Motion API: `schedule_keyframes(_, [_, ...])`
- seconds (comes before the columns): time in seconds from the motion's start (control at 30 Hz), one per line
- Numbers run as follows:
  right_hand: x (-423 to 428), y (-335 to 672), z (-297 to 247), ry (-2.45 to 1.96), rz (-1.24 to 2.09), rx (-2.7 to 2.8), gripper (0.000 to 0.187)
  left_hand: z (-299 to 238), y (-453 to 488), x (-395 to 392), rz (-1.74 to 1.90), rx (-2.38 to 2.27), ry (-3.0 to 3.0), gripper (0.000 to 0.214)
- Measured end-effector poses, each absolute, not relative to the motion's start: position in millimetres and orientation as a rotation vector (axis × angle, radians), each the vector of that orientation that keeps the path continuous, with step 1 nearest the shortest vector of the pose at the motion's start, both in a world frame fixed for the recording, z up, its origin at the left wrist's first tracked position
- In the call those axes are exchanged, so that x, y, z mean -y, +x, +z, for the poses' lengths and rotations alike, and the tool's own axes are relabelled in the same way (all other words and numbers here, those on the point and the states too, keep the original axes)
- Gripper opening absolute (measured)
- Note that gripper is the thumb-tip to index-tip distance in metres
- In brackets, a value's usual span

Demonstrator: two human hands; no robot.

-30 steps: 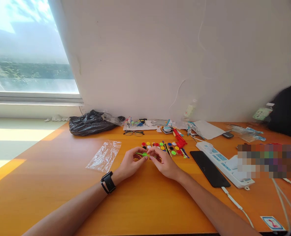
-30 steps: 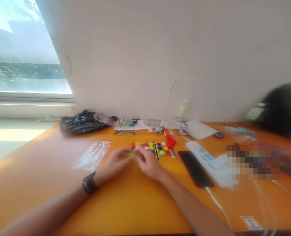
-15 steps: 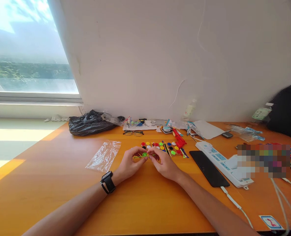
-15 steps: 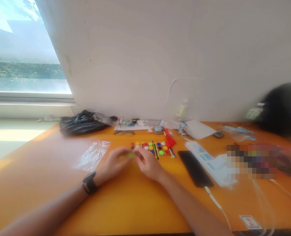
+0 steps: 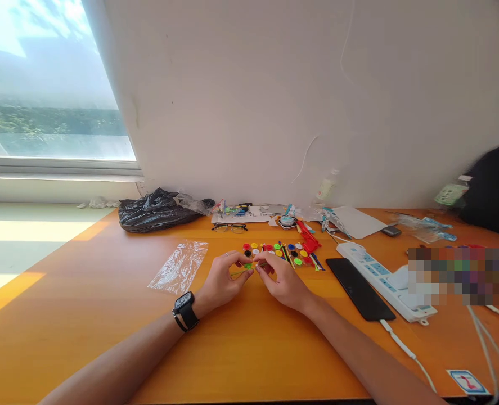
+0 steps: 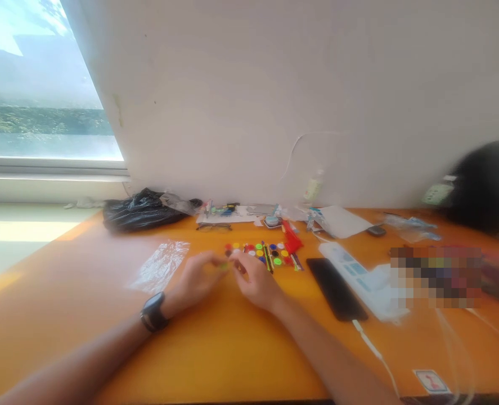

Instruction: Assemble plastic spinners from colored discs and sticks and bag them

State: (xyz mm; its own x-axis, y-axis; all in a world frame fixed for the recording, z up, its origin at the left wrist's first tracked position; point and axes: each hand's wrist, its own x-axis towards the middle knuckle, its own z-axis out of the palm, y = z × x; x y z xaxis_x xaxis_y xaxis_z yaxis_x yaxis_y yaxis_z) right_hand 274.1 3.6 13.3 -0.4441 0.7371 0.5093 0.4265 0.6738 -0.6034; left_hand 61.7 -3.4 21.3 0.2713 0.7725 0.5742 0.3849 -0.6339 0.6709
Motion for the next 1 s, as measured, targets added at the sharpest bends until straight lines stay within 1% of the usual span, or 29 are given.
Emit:
schedule_keyframes(0.37, [-2.7, 273.3, 14.6, -0.88, 0.497, 2.072, 0.015, 24.0, 62.6, 4.1, 1.34, -1.02, 2.123, 0.008])
schedule_keyframes(0.43, [-2.5, 273.3, 16.8, -0.872, 0.49, 2.061, 0.014, 27.8, 62.0, 4.6, 1.318, -0.984, 2.045, 0.012])
schedule_keyframes(0.57, [-2.7, 273.5, 20.8, -0.835, 0.48, 2.039, 0.011, 36.7, 58.4, 3.4, 1.162, -0.815, 1.777, 0.023])
schedule_keyframes(0.7, [-2.8, 273.0, 22.7, -0.812, 0.481, 2.022, 0.013, 37.6, 55.1, -2.1, 1.088, -0.807, 1.598, 0.023])
schedule_keyframes(0.8, [-2.1, 272.8, 25.5, -0.812, 0.402, 1.996, 0.013, 35.1, 55.1, -4.6, 1.067, -0.773, 1.521, 0.025])
schedule_keyframes(0.9, [-1.5, 274.7, 29.2, -0.858, 0.287, 1.95, 0.016, 34.6, 56.4, -4.0, 1.073, -0.758, 1.466, 0.029])
schedule_keyframes(1.0, [-1.7, 277.1, 28.7, -0.883, 0.349, 1.935, 0.025, 35.6, 57.2, -2.9, 1.115, -0.783, 1.454, 0.031])
